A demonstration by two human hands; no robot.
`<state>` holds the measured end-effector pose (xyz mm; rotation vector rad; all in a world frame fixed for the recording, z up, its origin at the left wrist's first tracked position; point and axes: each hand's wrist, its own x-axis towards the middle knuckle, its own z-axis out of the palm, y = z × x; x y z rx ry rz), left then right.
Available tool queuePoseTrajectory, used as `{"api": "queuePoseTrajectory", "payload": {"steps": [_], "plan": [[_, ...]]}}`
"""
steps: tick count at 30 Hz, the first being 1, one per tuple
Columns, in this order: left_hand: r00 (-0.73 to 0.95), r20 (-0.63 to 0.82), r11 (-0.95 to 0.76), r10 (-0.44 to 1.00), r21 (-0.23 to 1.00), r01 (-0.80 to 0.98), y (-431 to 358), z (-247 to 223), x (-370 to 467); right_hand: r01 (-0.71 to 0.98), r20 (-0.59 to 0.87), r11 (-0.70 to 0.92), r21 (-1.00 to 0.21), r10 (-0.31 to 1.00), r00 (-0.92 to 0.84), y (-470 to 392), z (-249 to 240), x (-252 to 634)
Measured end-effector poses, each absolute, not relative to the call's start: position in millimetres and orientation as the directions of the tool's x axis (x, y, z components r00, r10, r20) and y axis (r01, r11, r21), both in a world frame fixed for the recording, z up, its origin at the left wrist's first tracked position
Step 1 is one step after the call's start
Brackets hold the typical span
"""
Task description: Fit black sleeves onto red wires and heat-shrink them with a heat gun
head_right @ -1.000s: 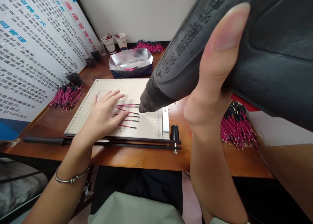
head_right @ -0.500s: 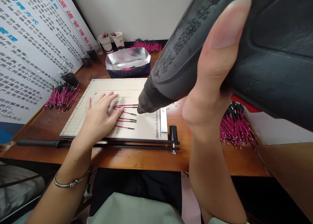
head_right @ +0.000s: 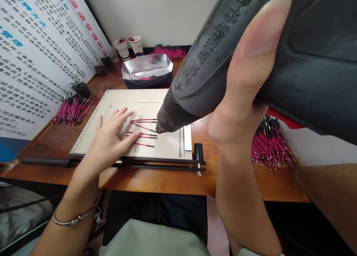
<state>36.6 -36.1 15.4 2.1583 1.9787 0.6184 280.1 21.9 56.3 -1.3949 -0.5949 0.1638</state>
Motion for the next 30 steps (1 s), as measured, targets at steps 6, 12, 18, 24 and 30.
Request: {"api": "queuePoseTrajectory", "payload": {"steps": [6, 12, 18, 24, 30], "plan": [[0.007, 0.25, -0.108, 0.968, 0.393, 0.913, -32, 16, 42, 0.311, 0.525, 0.425, -0.85, 0.639, 0.562, 13, 98, 265], [-0.044, 0.303, -0.061, 0.952, 0.33, 0.942, -23, 13, 50, 0.267, 0.434, 0.345, -0.9, 0.649, 0.625, -6, 103, 248], [-0.062, 0.353, -0.041, 0.933, 0.279, 0.96, -12, 12, 53, 0.22, 0.397, 0.341, -0.914, 0.642, 0.656, 5, 103, 254], [-0.043, 0.316, -0.052, 0.948, 0.288, 0.956, -15, 12, 49, 0.196, 0.383, 0.35, -0.916, 0.619, 0.685, 9, 109, 253], [-0.014, 0.411, -0.15, 0.912, 0.363, 0.92, -21, 15, 49, 0.166, 0.282, 0.26, -0.951, 0.515, 0.809, 5, 97, 261]]}}
